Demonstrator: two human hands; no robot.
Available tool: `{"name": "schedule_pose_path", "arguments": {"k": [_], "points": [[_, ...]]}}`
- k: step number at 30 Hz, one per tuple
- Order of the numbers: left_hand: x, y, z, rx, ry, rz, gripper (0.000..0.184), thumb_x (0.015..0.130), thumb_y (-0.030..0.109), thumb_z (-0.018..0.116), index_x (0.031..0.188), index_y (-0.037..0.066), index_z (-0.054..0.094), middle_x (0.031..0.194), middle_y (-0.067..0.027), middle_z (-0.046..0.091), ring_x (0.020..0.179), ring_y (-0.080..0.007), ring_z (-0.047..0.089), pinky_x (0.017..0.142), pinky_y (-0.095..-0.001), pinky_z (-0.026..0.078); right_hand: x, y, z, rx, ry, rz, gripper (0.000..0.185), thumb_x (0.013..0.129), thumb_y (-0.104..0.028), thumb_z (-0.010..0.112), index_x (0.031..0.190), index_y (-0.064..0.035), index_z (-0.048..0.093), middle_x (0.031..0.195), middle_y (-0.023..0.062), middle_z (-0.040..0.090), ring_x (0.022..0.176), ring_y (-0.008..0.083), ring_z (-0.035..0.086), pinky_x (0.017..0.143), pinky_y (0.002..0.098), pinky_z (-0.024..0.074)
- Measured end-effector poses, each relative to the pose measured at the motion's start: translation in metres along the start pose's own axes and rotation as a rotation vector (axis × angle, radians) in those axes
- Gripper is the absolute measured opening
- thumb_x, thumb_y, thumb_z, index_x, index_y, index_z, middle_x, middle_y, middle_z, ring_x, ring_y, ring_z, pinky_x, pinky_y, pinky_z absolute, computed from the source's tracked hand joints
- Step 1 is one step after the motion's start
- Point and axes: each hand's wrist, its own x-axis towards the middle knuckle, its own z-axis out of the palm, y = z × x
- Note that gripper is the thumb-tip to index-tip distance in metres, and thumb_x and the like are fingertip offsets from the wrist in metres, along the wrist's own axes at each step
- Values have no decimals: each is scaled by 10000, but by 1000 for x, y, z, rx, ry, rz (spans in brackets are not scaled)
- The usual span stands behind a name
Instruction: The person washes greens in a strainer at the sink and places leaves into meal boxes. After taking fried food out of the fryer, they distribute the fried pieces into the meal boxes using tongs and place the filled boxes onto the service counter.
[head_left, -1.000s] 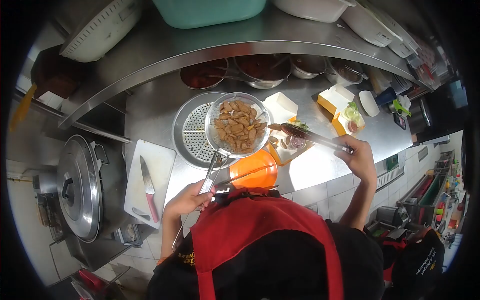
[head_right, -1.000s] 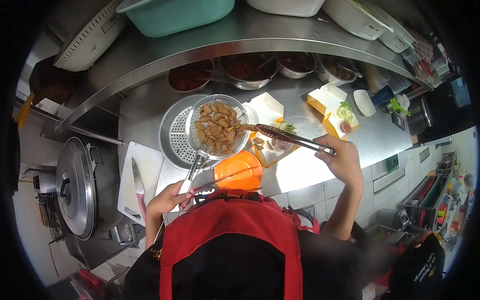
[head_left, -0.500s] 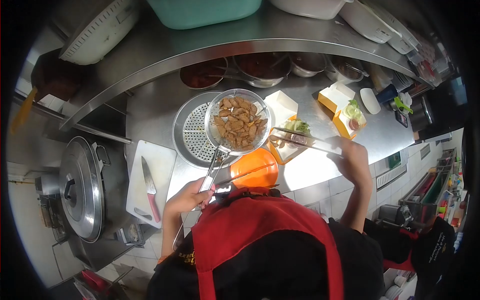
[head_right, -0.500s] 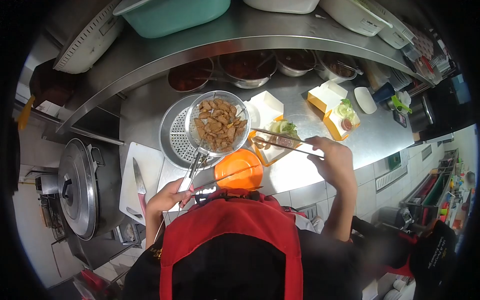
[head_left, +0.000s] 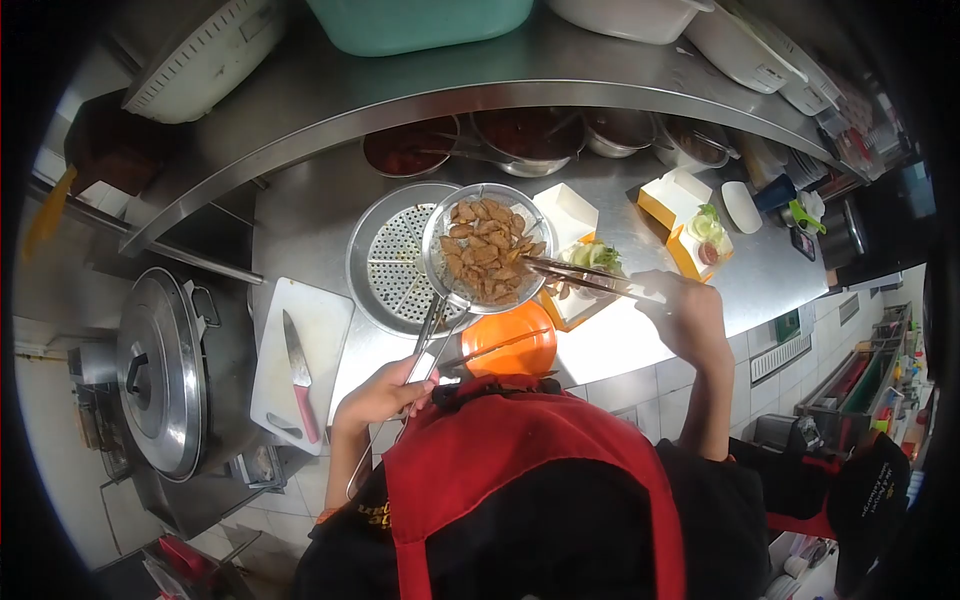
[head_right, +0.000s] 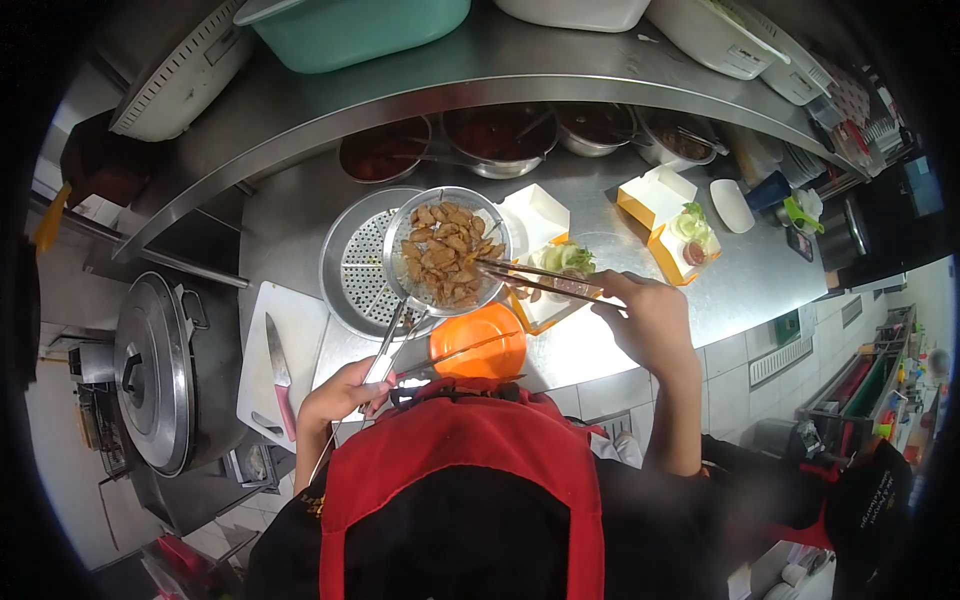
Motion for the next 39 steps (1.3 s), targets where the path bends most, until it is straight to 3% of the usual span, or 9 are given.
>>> {"name": "schedule_pose_path", "arguments": {"k": [5,8,11,15,18,21,26,30,39], "points": [[0,5,2,-30,48,22,100,922,81,518,1016,51,503,665,-11,469,574,-98,473,506,-246,394,-8,22,-9,178,-85,187,285,717,-98,715,995,-108,654,817,74,680,689,233,651,632,322,500],[0,6,1,-36,43,18,98,923,80,513,1015,47,503,668,-11,470,571,-97,471,505,-244,393,-10,37,2,343,-116,188,285,723,-37,713,999,-69,645,792,61,672,665,153,616,630,277,480],[0,0,-4,-20,7,12,123,952,157,499,1045,77,502,709,15,503,588,-62,499,526,-205,413,-9,48,15,538,-156,215,273,742,-16,696,1007,-37,634,803,27,655,686,99,583,638,246,466],[0,0,-4,-14,-7,30,130,951,153,498,1050,69,502,710,12,504,593,-64,500,531,-208,414,-9,55,20,702,-217,282,261,762,5,665,1018,-7,620,818,2,625,709,67,553,641,225,456],[1,-2,-4,-22,-15,31,135,951,154,497,1054,66,500,710,11,505,595,-65,500,531,-209,411,-10,58,22,760,-235,305,254,769,5,648,1021,-10,618,796,6,617,688,67,549,619,221,452],[0,1,-3,-27,0,18,122,941,129,500,1041,58,500,696,3,495,587,-74,492,520,-218,403,-10,59,26,776,-208,304,142,764,-29,607,905,-34,626,784,4,602,648,71,530,543,210,429],[1,4,0,-32,24,14,98,920,81,505,1011,44,502,666,-7,474,562,-88,472,494,-232,390,-18,78,28,893,-243,361,152,766,-72,614,915,-39,613,726,16,613,550,60,506,479,195,391],[1,0,-3,-40,14,33,112,939,144,513,1027,74,512,689,17,509,575,-67,505,516,-209,406,-32,103,37,1015,-298,416,207,803,-65,630,1009,-68,612,695,-9,623,511,32,482,452,184,356],[-2,6,-4,-90,74,40,82,925,110,519,996,69,520,666,13,501,569,-72,495,511,-217,405,-45,118,52,875,-310,448,206,792,-72,656,997,-69,629,673,-11,617,507,39,487,454,195,374]]}}
